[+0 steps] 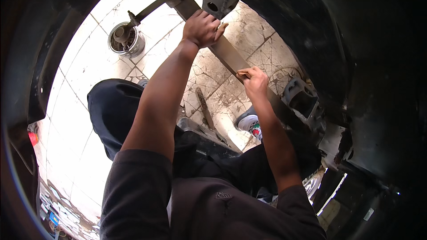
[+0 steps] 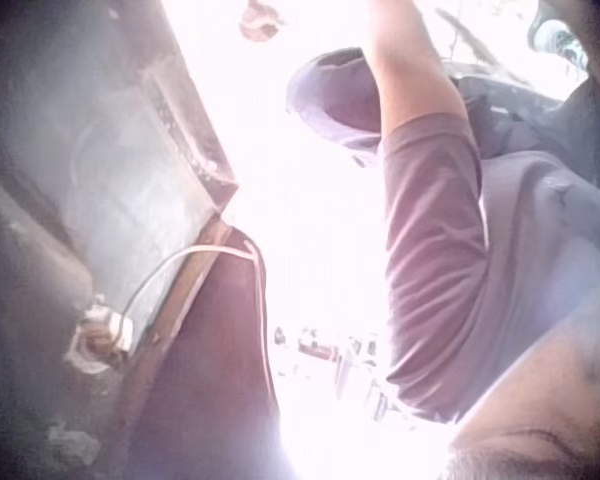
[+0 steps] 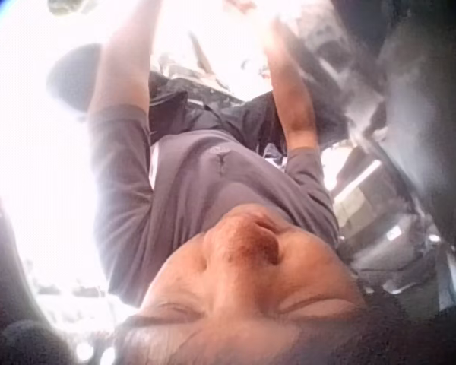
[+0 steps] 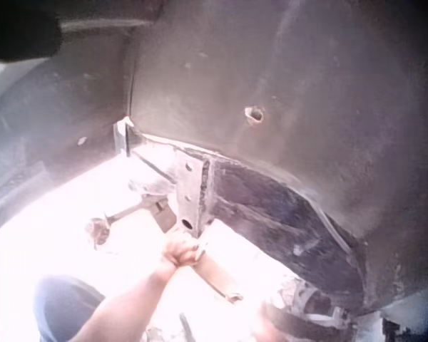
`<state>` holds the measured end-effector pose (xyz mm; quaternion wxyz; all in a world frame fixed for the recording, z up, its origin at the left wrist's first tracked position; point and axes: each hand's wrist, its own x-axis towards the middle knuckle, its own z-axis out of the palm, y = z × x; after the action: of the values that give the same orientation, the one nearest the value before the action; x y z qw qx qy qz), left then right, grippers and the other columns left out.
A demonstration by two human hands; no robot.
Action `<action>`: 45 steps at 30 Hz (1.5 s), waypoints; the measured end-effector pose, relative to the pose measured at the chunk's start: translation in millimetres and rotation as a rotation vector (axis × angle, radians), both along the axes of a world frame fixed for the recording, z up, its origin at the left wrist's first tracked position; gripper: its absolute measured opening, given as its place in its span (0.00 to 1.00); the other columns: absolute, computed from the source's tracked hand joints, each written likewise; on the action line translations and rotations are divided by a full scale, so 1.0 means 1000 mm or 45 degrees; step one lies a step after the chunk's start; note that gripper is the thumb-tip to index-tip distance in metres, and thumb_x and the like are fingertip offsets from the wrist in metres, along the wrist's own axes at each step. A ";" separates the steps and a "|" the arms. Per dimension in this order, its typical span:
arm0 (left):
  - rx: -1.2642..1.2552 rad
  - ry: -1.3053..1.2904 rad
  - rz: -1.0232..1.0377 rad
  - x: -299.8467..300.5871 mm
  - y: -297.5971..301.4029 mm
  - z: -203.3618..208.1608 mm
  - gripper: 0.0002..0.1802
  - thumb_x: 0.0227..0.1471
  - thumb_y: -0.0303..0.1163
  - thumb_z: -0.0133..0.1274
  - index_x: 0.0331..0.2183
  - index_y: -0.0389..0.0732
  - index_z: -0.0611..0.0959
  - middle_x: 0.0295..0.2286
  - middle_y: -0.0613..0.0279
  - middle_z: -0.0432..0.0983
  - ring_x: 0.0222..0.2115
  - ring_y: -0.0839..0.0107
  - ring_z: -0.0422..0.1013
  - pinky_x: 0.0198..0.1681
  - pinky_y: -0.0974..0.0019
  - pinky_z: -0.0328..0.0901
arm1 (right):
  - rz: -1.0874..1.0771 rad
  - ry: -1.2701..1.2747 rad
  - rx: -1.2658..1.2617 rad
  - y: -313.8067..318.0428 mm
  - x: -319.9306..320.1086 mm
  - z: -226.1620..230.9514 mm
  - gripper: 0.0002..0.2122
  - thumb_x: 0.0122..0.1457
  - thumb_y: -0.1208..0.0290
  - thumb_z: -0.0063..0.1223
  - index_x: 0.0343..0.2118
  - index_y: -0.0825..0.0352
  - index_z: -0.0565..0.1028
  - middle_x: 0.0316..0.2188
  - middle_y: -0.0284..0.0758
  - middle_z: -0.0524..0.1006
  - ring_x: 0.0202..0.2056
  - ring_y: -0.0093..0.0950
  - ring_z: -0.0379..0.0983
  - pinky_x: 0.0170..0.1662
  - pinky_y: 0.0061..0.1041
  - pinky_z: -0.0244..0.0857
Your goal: The person sits under a vehicle and uses a small tool to scrape and clean a metal undercarriage beam. They repeatedly scrape the surface, pause to inspect the area, and continue cleaning the same section.
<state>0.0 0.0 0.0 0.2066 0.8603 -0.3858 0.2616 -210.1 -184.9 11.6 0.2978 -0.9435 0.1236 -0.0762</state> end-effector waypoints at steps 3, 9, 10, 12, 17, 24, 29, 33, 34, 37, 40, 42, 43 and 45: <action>0.052 0.142 0.013 -0.001 0.000 0.004 0.26 0.63 0.51 0.51 0.19 0.47 0.85 0.22 0.64 0.80 0.32 0.64 0.75 0.44 0.62 0.67 | 0.077 0.007 -0.033 -0.003 0.007 0.002 0.08 0.48 0.78 0.71 0.32 0.64 0.86 0.29 0.39 0.82 0.32 0.35 0.81 0.37 0.31 0.74; 0.034 0.156 0.024 0.000 0.000 0.006 0.27 0.64 0.52 0.51 0.19 0.47 0.85 0.22 0.64 0.80 0.32 0.64 0.75 0.43 0.63 0.67 | 0.113 -0.050 0.020 -0.010 0.003 -0.002 0.07 0.48 0.77 0.71 0.32 0.63 0.86 0.30 0.39 0.82 0.34 0.37 0.80 0.38 0.33 0.73; 0.011 0.117 0.015 0.001 0.001 0.006 0.27 0.64 0.52 0.51 0.19 0.47 0.85 0.22 0.65 0.79 0.32 0.65 0.75 0.43 0.64 0.67 | 0.104 -0.051 0.001 -0.009 0.000 -0.001 0.07 0.49 0.77 0.70 0.33 0.63 0.86 0.31 0.39 0.82 0.34 0.37 0.80 0.39 0.33 0.73; -0.030 0.046 -0.007 -0.001 0.000 0.005 0.27 0.63 0.52 0.51 0.19 0.47 0.86 0.22 0.66 0.79 0.31 0.65 0.75 0.43 0.64 0.68 | 0.071 -0.054 -0.022 -0.010 -0.008 0.004 0.08 0.49 0.77 0.70 0.33 0.64 0.86 0.32 0.39 0.82 0.35 0.37 0.80 0.39 0.33 0.73; -0.003 0.088 0.005 -0.002 0.003 0.001 0.26 0.63 0.52 0.52 0.19 0.47 0.86 0.22 0.67 0.79 0.31 0.65 0.75 0.42 0.65 0.68 | 0.003 0.030 0.027 -0.021 -0.021 0.020 0.07 0.52 0.76 0.68 0.34 0.64 0.86 0.34 0.39 0.83 0.37 0.37 0.80 0.41 0.33 0.73; -0.012 0.140 -0.010 -0.002 0.002 0.004 0.25 0.62 0.52 0.53 0.20 0.47 0.85 0.25 0.67 0.79 0.34 0.66 0.75 0.43 0.63 0.69 | 0.082 -0.162 -0.017 0.006 0.004 0.008 0.08 0.51 0.77 0.69 0.35 0.66 0.85 0.32 0.39 0.83 0.35 0.38 0.80 0.40 0.32 0.73; -0.024 0.085 0.000 0.000 0.005 0.002 0.24 0.62 0.52 0.52 0.21 0.47 0.86 0.25 0.67 0.80 0.34 0.66 0.76 0.42 0.64 0.70 | -0.071 -0.132 0.071 0.020 0.007 0.001 0.08 0.49 0.78 0.71 0.33 0.66 0.85 0.30 0.39 0.83 0.33 0.36 0.81 0.39 0.31 0.74; 0.027 0.193 -0.005 -0.002 0.004 0.005 0.24 0.62 0.52 0.52 0.22 0.47 0.86 0.26 0.67 0.81 0.35 0.66 0.76 0.44 0.63 0.70 | -0.148 -0.210 0.150 0.024 0.012 -0.010 0.07 0.48 0.79 0.72 0.31 0.66 0.85 0.30 0.40 0.83 0.33 0.36 0.82 0.38 0.30 0.74; 0.026 0.179 -0.003 -0.002 0.004 0.005 0.24 0.62 0.52 0.52 0.22 0.47 0.86 0.26 0.67 0.81 0.35 0.65 0.76 0.44 0.63 0.70 | -0.156 -0.231 0.185 0.024 0.017 -0.011 0.07 0.48 0.79 0.72 0.31 0.66 0.85 0.30 0.40 0.83 0.32 0.36 0.82 0.37 0.30 0.74; -0.027 0.098 -0.002 -0.002 0.002 0.005 0.24 0.62 0.52 0.52 0.22 0.47 0.86 0.25 0.66 0.81 0.34 0.65 0.76 0.43 0.63 0.70 | -0.184 -0.225 0.187 0.025 0.037 -0.010 0.07 0.49 0.79 0.71 0.32 0.66 0.85 0.30 0.40 0.83 0.33 0.36 0.82 0.38 0.31 0.74; -0.007 0.152 0.007 -0.002 0.002 0.007 0.25 0.62 0.52 0.53 0.21 0.47 0.86 0.24 0.65 0.80 0.33 0.64 0.76 0.42 0.62 0.70 | -0.162 -0.207 0.131 0.023 0.044 -0.008 0.06 0.50 0.77 0.71 0.32 0.66 0.85 0.30 0.40 0.83 0.33 0.36 0.82 0.39 0.32 0.74; 0.010 0.181 0.005 -0.003 0.000 0.008 0.25 0.62 0.52 0.53 0.20 0.46 0.86 0.23 0.65 0.80 0.32 0.64 0.76 0.42 0.62 0.70 | -0.159 -0.196 0.138 0.016 0.038 -0.014 0.06 0.50 0.76 0.71 0.32 0.66 0.85 0.30 0.40 0.83 0.33 0.36 0.82 0.39 0.32 0.74; 0.005 0.165 0.006 -0.002 0.000 0.008 0.25 0.62 0.51 0.53 0.20 0.46 0.86 0.23 0.65 0.80 0.32 0.64 0.76 0.42 0.62 0.70 | -0.170 -0.192 0.174 0.012 0.030 -0.021 0.06 0.51 0.76 0.71 0.32 0.65 0.85 0.31 0.40 0.83 0.33 0.36 0.82 0.39 0.32 0.74; -0.041 0.096 -0.005 -0.001 0.003 0.003 0.25 0.62 0.51 0.53 0.19 0.47 0.84 0.19 0.62 0.78 0.26 0.62 0.75 0.38 0.61 0.69 | -0.176 -0.175 0.155 0.009 0.014 -0.024 0.06 0.51 0.76 0.71 0.33 0.65 0.85 0.31 0.40 0.84 0.33 0.36 0.82 0.39 0.32 0.74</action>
<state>-0.7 2.9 3.0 0.2355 0.8653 -0.3752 0.2346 -196.3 -175.9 -12.5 0.3562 -0.9055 0.1721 -0.1535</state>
